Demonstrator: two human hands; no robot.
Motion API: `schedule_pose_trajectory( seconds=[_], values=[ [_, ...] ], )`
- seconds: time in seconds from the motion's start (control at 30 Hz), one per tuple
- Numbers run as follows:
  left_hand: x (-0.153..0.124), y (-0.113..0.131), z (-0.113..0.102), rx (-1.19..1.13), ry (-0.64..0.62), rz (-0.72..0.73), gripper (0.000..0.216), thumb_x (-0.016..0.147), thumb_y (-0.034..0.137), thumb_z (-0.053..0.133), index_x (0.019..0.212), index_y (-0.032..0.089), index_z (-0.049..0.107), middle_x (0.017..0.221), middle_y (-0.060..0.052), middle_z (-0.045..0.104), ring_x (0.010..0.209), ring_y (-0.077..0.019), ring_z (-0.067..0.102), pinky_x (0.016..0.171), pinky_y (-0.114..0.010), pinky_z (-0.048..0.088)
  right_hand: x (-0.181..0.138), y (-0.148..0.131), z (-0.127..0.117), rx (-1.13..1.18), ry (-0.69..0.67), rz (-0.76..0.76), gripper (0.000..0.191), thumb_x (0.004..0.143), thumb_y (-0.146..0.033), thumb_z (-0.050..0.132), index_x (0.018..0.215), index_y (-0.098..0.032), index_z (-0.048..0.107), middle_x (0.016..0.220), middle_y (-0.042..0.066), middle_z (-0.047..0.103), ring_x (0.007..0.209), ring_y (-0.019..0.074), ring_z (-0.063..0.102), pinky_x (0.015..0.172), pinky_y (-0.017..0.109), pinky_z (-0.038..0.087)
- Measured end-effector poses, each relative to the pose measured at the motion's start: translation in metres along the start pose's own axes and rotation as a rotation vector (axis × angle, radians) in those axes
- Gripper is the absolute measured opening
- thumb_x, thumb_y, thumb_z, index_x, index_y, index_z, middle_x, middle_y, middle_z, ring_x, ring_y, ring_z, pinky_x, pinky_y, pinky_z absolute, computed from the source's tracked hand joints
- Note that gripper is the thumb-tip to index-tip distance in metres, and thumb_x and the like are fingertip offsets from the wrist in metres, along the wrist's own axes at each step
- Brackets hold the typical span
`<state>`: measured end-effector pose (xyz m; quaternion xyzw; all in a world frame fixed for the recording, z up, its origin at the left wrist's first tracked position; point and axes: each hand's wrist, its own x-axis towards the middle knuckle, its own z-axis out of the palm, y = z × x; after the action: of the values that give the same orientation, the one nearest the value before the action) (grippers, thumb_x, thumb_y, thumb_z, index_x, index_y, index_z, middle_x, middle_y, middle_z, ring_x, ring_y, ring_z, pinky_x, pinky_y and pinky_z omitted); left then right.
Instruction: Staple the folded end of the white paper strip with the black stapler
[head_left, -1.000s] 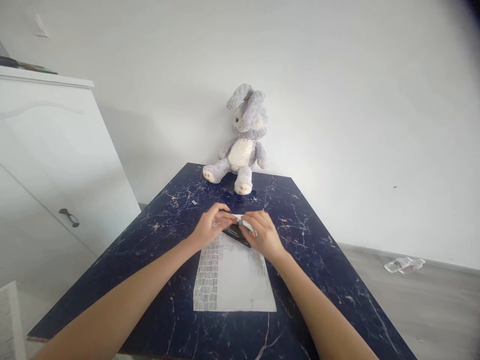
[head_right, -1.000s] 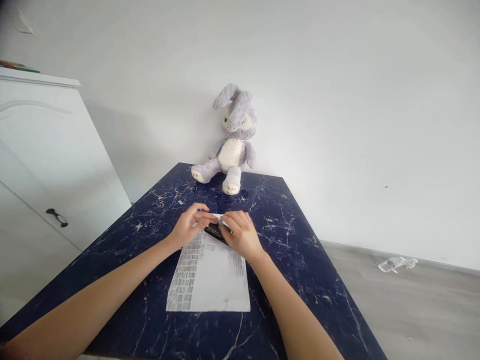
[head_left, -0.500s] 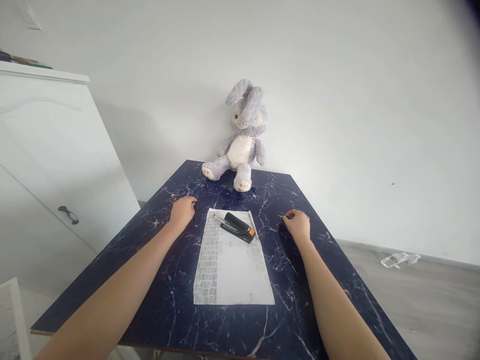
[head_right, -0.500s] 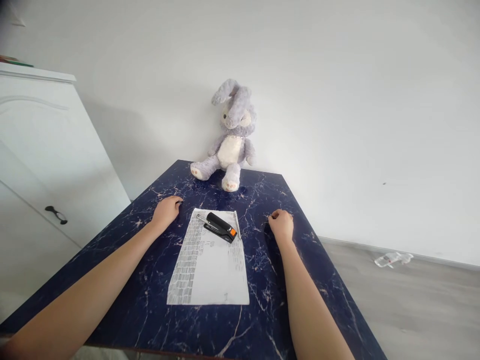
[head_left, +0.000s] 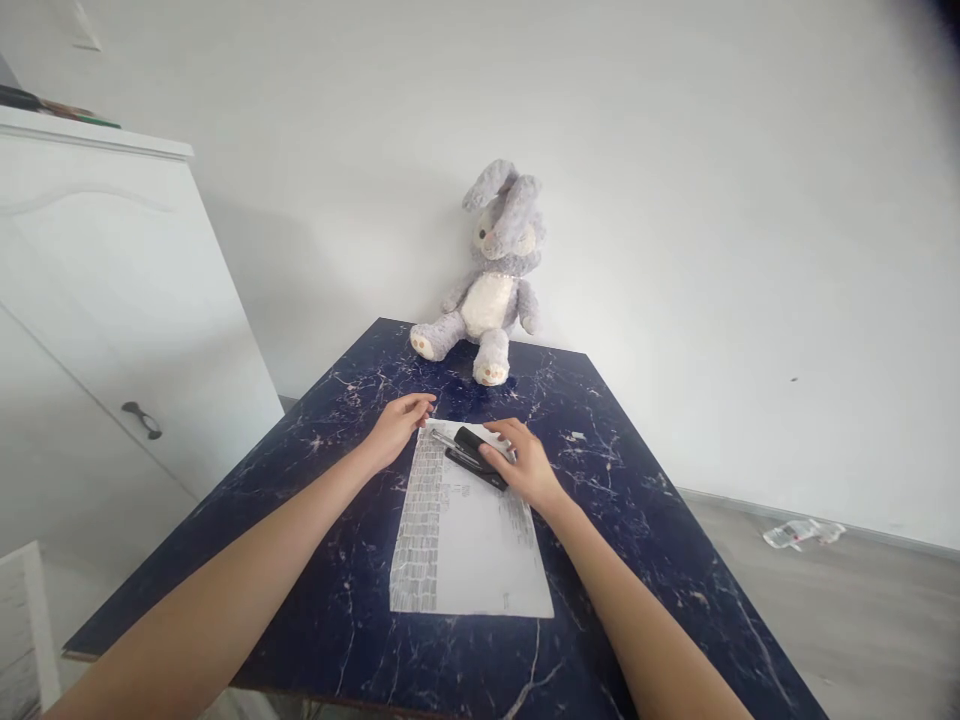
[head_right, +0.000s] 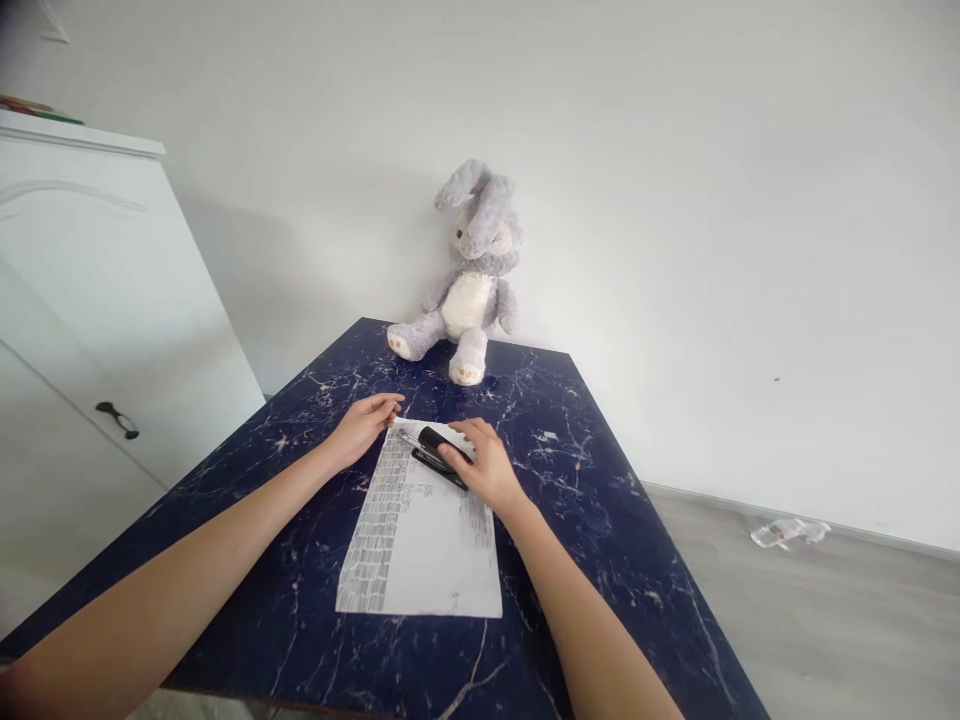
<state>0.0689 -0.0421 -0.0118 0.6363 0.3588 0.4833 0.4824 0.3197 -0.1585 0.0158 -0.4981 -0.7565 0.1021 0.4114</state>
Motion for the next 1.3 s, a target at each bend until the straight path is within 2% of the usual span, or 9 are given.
schedule_pose_trajectory(
  seconds=[0.07,0.17,0.27,0.33,0.4,0.8,1.0,1.17,1.3],
  values=[
    [-0.003,0.003,0.001,0.105,-0.078,0.033,0.046,0.09,0.052,0.062,0.117,0.016,0.071,0.099,-0.01,0.073,0.077,-0.0181,0.066,0.073,-0.031,0.052,-0.001,-0.009,0.011,-0.014,-0.092,-0.011,0.033,0.09,-0.031,0.069,0.122,-0.022,0.065,0.114,0.009,0.069,0.101,0.0243,0.065,0.089,0.038,0.053],
    [-0.006,0.011,0.001,0.251,-0.156,0.114,0.048,0.091,0.052,0.061,0.123,0.017,0.066,0.101,-0.01,0.076,0.087,-0.0225,0.071,0.082,-0.035,0.054,-0.001,-0.009,0.013,-0.012,-0.172,-0.012,0.035,0.089,-0.02,0.067,0.123,-0.022,0.063,0.113,0.008,0.071,0.1,0.0237,0.067,0.089,0.039,0.053],
    [-0.01,0.018,0.003,0.355,-0.239,0.139,0.037,0.09,0.049,0.065,0.112,0.019,0.071,0.105,-0.01,0.077,0.098,-0.0261,0.072,0.091,-0.038,0.053,-0.001,-0.003,0.007,0.023,-0.217,-0.03,0.037,0.09,-0.019,0.066,0.126,-0.022,0.061,0.116,0.009,0.071,0.101,0.024,0.067,0.09,0.039,0.053],
    [-0.011,0.02,0.005,0.433,-0.314,0.145,0.029,0.089,0.046,0.066,0.102,0.021,0.075,0.105,-0.008,0.077,0.1,-0.0273,0.071,0.093,-0.038,0.052,-0.001,0.0,0.005,0.04,-0.223,-0.032,0.037,0.09,-0.019,0.066,0.127,-0.022,0.061,0.117,0.009,0.071,0.103,0.0243,0.067,0.092,0.04,0.052],
    [-0.012,0.018,0.007,0.485,-0.361,0.149,0.026,0.09,0.044,0.066,0.101,0.023,0.077,0.107,-0.008,0.076,0.101,-0.0278,0.07,0.092,-0.039,0.052,-0.001,0.003,0.005,0.055,-0.222,-0.031,0.038,0.09,-0.02,0.066,0.128,-0.022,0.061,0.117,0.009,0.071,0.104,0.0245,0.067,0.092,0.04,0.052],
    [-0.011,0.007,0.008,0.511,-0.391,0.186,0.024,0.087,0.042,0.067,0.097,0.023,0.079,0.102,-0.01,0.074,0.096,-0.0274,0.067,0.093,-0.041,0.051,-0.002,0.011,0.01,0.086,-0.21,-0.054,0.039,0.09,-0.019,0.065,0.129,-0.022,0.06,0.12,0.008,0.07,0.106,0.0236,0.066,0.097,0.041,0.051],
    [-0.011,0.008,0.007,0.504,-0.396,0.186,0.028,0.083,0.046,0.072,0.096,0.024,0.081,0.099,-0.01,0.075,0.089,-0.0265,0.069,0.083,-0.037,0.055,-0.001,0.01,0.009,0.074,-0.205,-0.063,0.039,0.092,-0.021,0.064,0.13,-0.022,0.06,0.12,0.01,0.07,0.107,0.0244,0.066,0.095,0.041,0.052],
    [-0.011,0.018,0.0,0.5,-0.443,0.237,0.028,0.084,0.047,0.071,0.1,0.025,0.082,0.1,-0.01,0.077,0.095,-0.0265,0.069,0.086,-0.036,0.055,-0.002,0.01,0.009,0.084,-0.2,-0.062,0.04,0.091,-0.021,0.065,0.131,-0.022,0.061,0.121,0.01,0.07,0.108,0.0248,0.067,0.096,0.042,0.052],
    [-0.007,0.02,-0.012,0.41,-0.493,0.177,0.03,0.084,0.047,0.072,0.104,0.026,0.082,0.101,-0.009,0.078,0.09,-0.0248,0.072,0.087,-0.036,0.056,-0.003,0.013,0.01,0.111,-0.177,-0.038,0.037,0.092,-0.025,0.066,0.128,-0.023,0.064,0.118,0.009,0.072,0.105,0.0249,0.068,0.095,0.043,0.053]
  ],
)
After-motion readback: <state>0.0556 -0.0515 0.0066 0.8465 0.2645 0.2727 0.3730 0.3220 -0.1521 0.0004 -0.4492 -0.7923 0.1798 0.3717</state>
